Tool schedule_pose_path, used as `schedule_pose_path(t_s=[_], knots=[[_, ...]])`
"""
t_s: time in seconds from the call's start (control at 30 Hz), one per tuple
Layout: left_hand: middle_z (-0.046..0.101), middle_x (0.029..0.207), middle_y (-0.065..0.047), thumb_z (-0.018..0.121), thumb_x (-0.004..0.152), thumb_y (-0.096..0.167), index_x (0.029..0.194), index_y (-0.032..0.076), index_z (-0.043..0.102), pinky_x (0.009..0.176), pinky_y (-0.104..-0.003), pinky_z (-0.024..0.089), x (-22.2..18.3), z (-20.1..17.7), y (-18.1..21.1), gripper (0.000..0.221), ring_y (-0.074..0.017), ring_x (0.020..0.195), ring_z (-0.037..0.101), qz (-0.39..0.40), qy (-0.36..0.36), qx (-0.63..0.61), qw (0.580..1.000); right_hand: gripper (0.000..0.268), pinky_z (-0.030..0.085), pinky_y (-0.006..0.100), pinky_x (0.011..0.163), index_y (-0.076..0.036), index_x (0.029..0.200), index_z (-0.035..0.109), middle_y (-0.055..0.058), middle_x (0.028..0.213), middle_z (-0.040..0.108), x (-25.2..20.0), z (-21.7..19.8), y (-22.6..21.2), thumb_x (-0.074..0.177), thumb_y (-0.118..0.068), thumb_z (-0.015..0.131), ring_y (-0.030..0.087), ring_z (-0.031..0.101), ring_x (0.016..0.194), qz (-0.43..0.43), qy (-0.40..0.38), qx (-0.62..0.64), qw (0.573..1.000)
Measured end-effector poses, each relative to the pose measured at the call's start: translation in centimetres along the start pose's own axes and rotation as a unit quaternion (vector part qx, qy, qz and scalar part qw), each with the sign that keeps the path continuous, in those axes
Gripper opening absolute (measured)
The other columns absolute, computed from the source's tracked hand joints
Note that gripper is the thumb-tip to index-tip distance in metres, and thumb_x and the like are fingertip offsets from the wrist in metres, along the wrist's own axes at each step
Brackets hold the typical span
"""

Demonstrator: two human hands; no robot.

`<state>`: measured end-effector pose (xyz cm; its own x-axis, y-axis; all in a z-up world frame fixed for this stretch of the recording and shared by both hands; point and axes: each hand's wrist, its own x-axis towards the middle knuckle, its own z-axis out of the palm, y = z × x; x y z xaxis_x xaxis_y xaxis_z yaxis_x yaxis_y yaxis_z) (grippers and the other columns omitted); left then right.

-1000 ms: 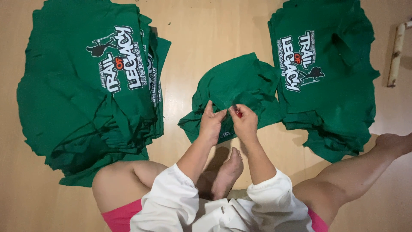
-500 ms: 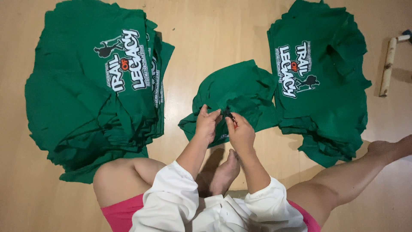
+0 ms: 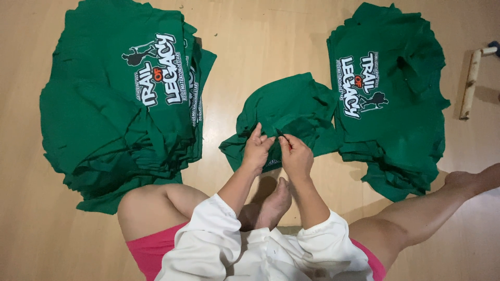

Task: Trimming loose threads from green t-shirts using a small cutting tool as part of quality control.

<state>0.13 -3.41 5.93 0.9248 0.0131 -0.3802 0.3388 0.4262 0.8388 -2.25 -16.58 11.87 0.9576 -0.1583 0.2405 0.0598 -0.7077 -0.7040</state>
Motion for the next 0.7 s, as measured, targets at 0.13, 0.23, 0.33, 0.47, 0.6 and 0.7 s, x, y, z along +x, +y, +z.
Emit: schedule_pose_path(t_s=[0.13, 0.23, 0.33, 0.47, 0.6, 0.7], knots=[[0.053, 0.14, -0.019, 0.069, 0.101, 0.004, 0.17, 0.019, 0.025, 0.122, -0.04, 0.04, 0.9, -1.1, -1.7, 0.083, -0.029, 0.142, 0.041, 0.018, -0.005, 0.005, 1.0, 0.023, 0.056, 0.053, 0.071, -0.014, 0.107, 0.081, 0.015, 0.081, 0.074, -0.1, -0.6, 0.3, 0.102, -0.036, 0.073, 0.042, 0.074, 0.085, 0.024, -0.004, 0.014, 1.0], [0.041, 0.161, -0.025, 0.065, 0.103, 0.001, 0.167, 0.023, 0.033, 0.124, -0.041, 0.037, 0.1, -0.8, -1.2, 0.075, -0.0343, 0.153, 0.033, 0.028, -0.001, -0.002, 1.0, 0.025, 0.058, 0.048, 0.073, -0.014, 0.109, 0.081, 0.014, 0.079, 0.073, -0.6, -0.6, 0.5, 0.098, -0.037, 0.078, 0.039, 0.075, 0.084, 0.028, 0.005, 0.016, 0.999], [0.023, 0.171, -0.026, 0.062, 0.103, -0.002, 0.167, 0.021, 0.03, 0.128, -0.044, 0.032, -1.1, 0.1, -0.9, 0.075, -0.0404, 0.159, 0.018, 0.014, -0.004, -0.029, 0.999, 0.026, 0.057, 0.051, 0.072, -0.013, 0.108, 0.081, 0.015, 0.076, 0.072, -1.2, -0.7, 0.4, 0.096, -0.036, 0.079, 0.04, 0.075, 0.083, 0.02, -0.004, 0.0, 1.0], [0.036, 0.166, -0.024, 0.077, 0.099, 0.027, 0.165, 0.008, 0.032, 0.127, -0.05, 0.028, -2.4, 1.1, 0.1, 0.082, -0.0366, 0.155, 0.031, -0.073, 0.027, -0.072, 0.994, 0.026, 0.058, 0.05, 0.075, -0.019, 0.109, 0.082, 0.011, 0.074, 0.07, -2.0, -1.2, 0.4, 0.097, -0.041, 0.076, 0.038, 0.075, 0.083, 0.043, -0.028, -0.013, 0.999], [0.052, 0.158, -0.019, 0.082, 0.097, 0.035, 0.159, 0.012, 0.046, 0.124, -0.054, 0.031, -0.3, -0.2, -4.6, 0.075, -0.0356, 0.15, 0.043, -0.122, 0.043, -0.079, 0.989, 0.026, 0.057, 0.057, 0.075, -0.011, 0.109, 0.08, 0.019, 0.076, 0.07, -3.3, -1.3, 1.4, 0.1, -0.035, 0.074, 0.045, 0.073, 0.084, 0.039, -0.036, -0.014, 0.999], [0.057, 0.146, -0.014, 0.084, 0.097, 0.032, 0.158, 0.006, 0.044, 0.122, -0.048, 0.034, 1.3, -1.5, -8.3, 0.077, -0.0291, 0.143, 0.047, -0.097, 0.046, -0.066, 0.992, 0.027, 0.057, 0.056, 0.077, -0.007, 0.111, 0.079, 0.021, 0.083, 0.074, -3.9, -2.0, 0.0, 0.103, -0.032, 0.073, 0.046, 0.074, 0.088, 0.021, -0.027, -0.015, 0.999]])
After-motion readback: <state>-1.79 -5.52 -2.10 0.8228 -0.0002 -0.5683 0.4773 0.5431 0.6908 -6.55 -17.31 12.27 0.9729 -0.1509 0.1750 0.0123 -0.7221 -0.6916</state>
